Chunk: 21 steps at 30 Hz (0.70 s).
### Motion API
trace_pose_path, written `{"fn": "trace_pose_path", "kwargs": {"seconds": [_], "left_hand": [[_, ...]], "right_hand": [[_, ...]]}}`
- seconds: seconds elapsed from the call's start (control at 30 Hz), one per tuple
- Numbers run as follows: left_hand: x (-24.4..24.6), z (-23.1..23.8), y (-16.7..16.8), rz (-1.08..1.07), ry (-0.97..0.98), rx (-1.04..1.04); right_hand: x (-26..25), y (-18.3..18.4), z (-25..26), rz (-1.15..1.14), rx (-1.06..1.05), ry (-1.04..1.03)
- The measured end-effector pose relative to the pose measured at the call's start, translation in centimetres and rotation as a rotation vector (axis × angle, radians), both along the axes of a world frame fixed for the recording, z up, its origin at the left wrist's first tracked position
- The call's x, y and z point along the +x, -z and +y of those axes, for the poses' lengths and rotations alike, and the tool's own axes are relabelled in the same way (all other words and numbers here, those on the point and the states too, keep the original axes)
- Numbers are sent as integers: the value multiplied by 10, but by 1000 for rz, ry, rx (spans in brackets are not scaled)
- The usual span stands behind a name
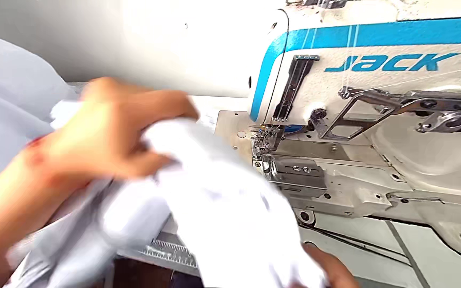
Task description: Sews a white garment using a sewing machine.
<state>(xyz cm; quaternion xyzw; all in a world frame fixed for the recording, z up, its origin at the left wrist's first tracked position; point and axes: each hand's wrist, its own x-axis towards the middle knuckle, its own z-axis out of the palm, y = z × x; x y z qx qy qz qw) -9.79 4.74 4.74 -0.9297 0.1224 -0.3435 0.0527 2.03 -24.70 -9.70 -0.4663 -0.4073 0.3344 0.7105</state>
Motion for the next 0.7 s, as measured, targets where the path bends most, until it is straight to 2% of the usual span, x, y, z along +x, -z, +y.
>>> {"fn": "trace_pose_path", "kwargs": {"seconds": [0.07,0.1,0.17,0.23,0.3,0.4,0.47,0.53,0.7], "left_hand": [[48,22,9,109,-12,141],[57,20,21,221,-97,109],[53,-8,54,265,-183,-110],[25,-57,98,124,-91,-403],[-5,-106,134,104,-28,-698],[-22,-142,173,46,-92,-937],[-28,-142,188,-79,-64,-1049],[-40,-138,190,-138,-63,-1077],[-64,-127,186,-267,-299,-877]], "right_hand": [[-6,5,17,113,-35,48],[-8,9,25,173,-56,81],[-8,19,36,268,-71,141],[-7,26,39,321,-56,153],[-5,30,37,303,-55,119],[-8,35,35,263,-60,92],[-7,39,32,184,-46,120],[-4,41,28,68,-48,194],[-4,50,23,-449,76,502]]}}
